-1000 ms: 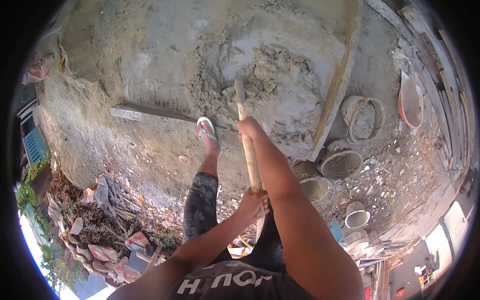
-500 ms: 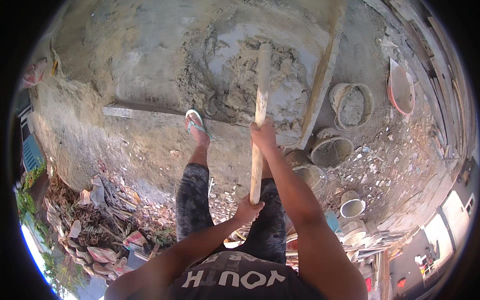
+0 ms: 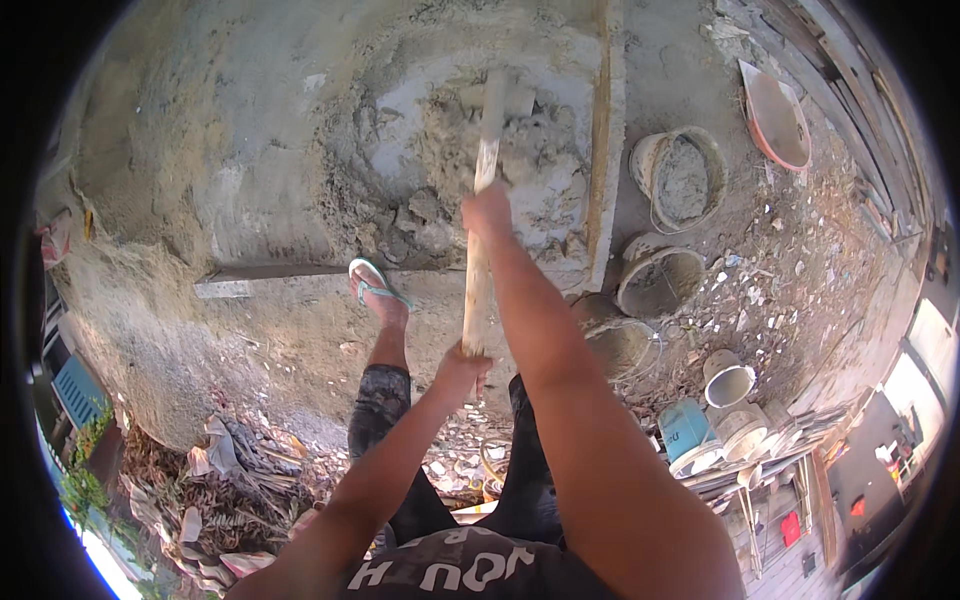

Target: The person mixes wet concrete in a shallow pit using a hoe, repeatedly pulling the material towards themselves and smoothing it.

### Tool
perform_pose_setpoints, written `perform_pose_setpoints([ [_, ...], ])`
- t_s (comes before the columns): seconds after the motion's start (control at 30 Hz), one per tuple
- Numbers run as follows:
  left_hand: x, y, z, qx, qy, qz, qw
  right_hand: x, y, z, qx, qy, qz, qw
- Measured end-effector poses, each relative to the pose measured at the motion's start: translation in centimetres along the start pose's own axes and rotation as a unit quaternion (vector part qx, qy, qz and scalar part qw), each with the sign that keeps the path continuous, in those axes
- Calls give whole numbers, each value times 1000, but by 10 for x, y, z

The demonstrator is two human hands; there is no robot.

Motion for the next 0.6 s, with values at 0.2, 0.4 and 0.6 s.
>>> perform_pose_setpoints([
  [0.2, -33, -86, -98, -3, 193, 63, 979, -12, -133, 30, 78, 93, -52, 991],
  [0.4, 65, 58, 9, 132, 141, 16, 981, -106, 19, -33, -10, 5, 57, 998],
  [0.6, 97, 70, 67, 29, -27, -109, 993, -105, 104, -12, 3, -60, 40, 997],
])
Point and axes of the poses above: each hand's wrist, its own y-axis towards the middle knuckle, its own x-axis out of the palm, z = x × y, the point moved 4 cm from there along y, towards the middle knuckle, and after that the axes turned 4 degrees about z, right-handed, at the moved point
